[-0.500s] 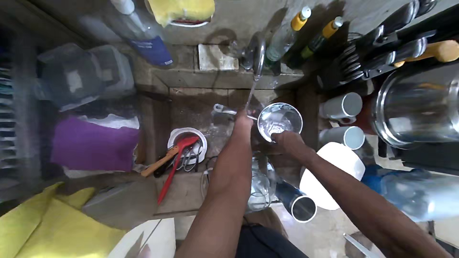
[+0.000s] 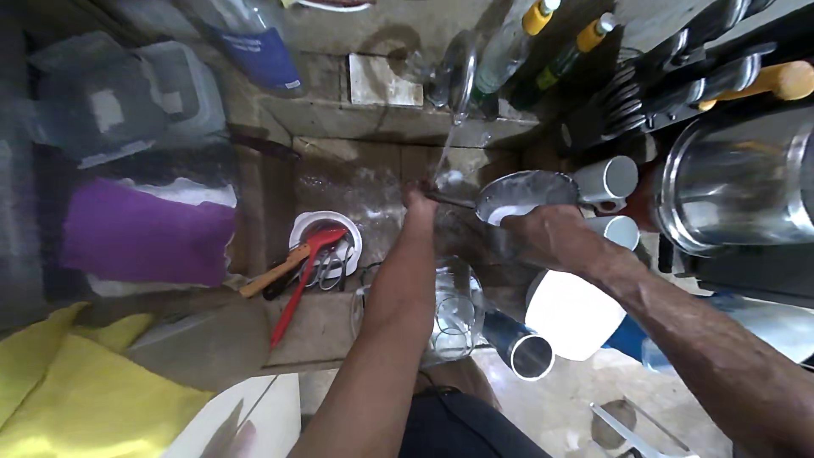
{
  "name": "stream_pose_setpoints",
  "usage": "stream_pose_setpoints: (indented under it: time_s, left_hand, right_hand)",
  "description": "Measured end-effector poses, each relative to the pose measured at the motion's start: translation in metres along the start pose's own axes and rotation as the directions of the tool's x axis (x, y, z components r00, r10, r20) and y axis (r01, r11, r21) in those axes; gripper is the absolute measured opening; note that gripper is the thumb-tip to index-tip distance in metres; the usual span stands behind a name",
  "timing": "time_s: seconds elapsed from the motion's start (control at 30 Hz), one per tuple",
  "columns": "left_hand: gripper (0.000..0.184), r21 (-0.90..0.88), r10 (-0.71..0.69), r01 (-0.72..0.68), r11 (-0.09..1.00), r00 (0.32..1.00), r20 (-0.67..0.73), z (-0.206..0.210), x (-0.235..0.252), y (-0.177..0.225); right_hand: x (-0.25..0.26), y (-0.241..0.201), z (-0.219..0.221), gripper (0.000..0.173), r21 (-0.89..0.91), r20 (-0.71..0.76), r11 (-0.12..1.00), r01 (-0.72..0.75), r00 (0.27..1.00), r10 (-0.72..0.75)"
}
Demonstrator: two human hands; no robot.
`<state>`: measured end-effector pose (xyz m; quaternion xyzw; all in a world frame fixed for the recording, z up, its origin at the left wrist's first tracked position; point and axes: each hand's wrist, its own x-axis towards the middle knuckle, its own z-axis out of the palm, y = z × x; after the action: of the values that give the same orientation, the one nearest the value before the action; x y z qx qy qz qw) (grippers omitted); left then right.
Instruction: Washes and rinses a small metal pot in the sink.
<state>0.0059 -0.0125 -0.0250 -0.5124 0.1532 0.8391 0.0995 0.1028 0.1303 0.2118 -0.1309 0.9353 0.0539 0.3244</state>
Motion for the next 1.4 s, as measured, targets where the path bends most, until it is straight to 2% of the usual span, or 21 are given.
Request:
stream_pose_setpoints:
  time_s: [0.07,0.17,0.23,0.33,0.4,0.47,0.63,0.73,0.8,0.83,0.93,1.0,1.17,1.3,1.4]
  left_hand:
    - [0.027,-0.034,0.014,-0.013,0.999,1.000,0.028,-0.001,0.004,0.000]
    - [0.020,-0.046,0.003,0.000,0.999,0.998,0.064,0.003,0.003,-0.006]
    - [0.032,-0.046,-0.031,0.036,0.998,0.996,0.089,0.004,0.001,-0.012]
    - [0.015,-0.030,-0.056,0.059,0.998,0.994,0.097,0.003,0.005,-0.008]
    - [0.010,-0.049,-0.020,0.024,0.999,0.996,0.087,0.006,0.002,-0.003]
    - [0.019,-0.070,-0.001,0.007,0.998,0.997,0.076,0.012,-0.007,-0.003]
    - [0.042,0.086,-0.044,0.021,0.996,0.962,0.270,0.028,-0.016,0.006]
    - [0.035,0.114,-0.013,-0.023,0.993,0.952,0.306,0.024,-0.011,0.024]
    - [0.029,0.085,-0.009,-0.017,0.996,0.953,0.302,0.014,-0.008,0.036]
    - [0.030,0.081,-0.003,-0.020,0.997,0.960,0.279,0.010,-0.007,0.041]
    - [0.043,0.112,0.020,-0.041,0.993,0.982,0.185,0.000,0.001,0.053]
    - [0.047,0.128,0.017,-0.039,0.991,0.985,0.170,-0.005,0.003,0.063]
    - [0.053,0.185,0.048,-0.086,0.979,0.978,0.201,-0.007,0.002,0.080]
    - [0.056,0.281,0.097,-0.174,0.944,0.959,0.266,-0.005,0.002,0.087]
    - [0.057,0.388,0.072,-0.227,0.893,0.924,0.375,-0.019,0.004,0.092]
  right_hand:
    - [-0.003,-0.001,-0.009,0.015,-0.010,-0.036,1.000,0.001,0.999,-0.002]
    - [-0.007,-0.005,-0.019,0.013,-0.018,-0.070,1.000,0.000,0.998,-0.001]
    - [-0.011,-0.010,-0.028,0.012,-0.028,-0.038,0.999,-0.020,0.999,0.019]
    - [-0.019,-0.015,-0.039,0.011,-0.058,-0.020,0.998,-0.040,0.999,0.039]
    - [-0.019,-0.014,-0.037,0.011,-0.022,-0.066,0.999,-0.024,0.998,0.022]
    - [-0.008,-0.012,-0.026,0.009,0.040,-0.144,0.999,0.020,0.989,-0.014]
    - [0.048,-0.008,0.013,0.016,0.221,-0.256,0.966,0.135,0.964,-0.076]
    - [0.074,-0.005,0.016,0.021,0.395,-0.263,0.895,0.206,0.959,-0.105]
    - [0.090,0.001,0.011,0.032,0.534,-0.182,0.827,0.172,0.979,-0.086]
    - [0.097,0.004,0.009,0.034,0.617,-0.151,0.770,0.160,0.985,-0.084]
    - [0.117,0.004,0.009,0.025,0.793,-0.136,0.584,0.172,0.985,-0.105]
    - [0.127,0.000,0.012,0.023,0.823,-0.136,0.542,0.173,0.985,-0.109]
    - [0.150,0.000,0.020,0.021,0.789,-0.209,0.570,0.230,0.973,-0.103]
    - [0.165,0.011,0.016,0.020,0.868,-0.214,0.467,0.171,0.976,0.040]
    - [0.180,0.021,0.019,0.017,0.909,-0.199,0.391,0.143,0.974,0.105]
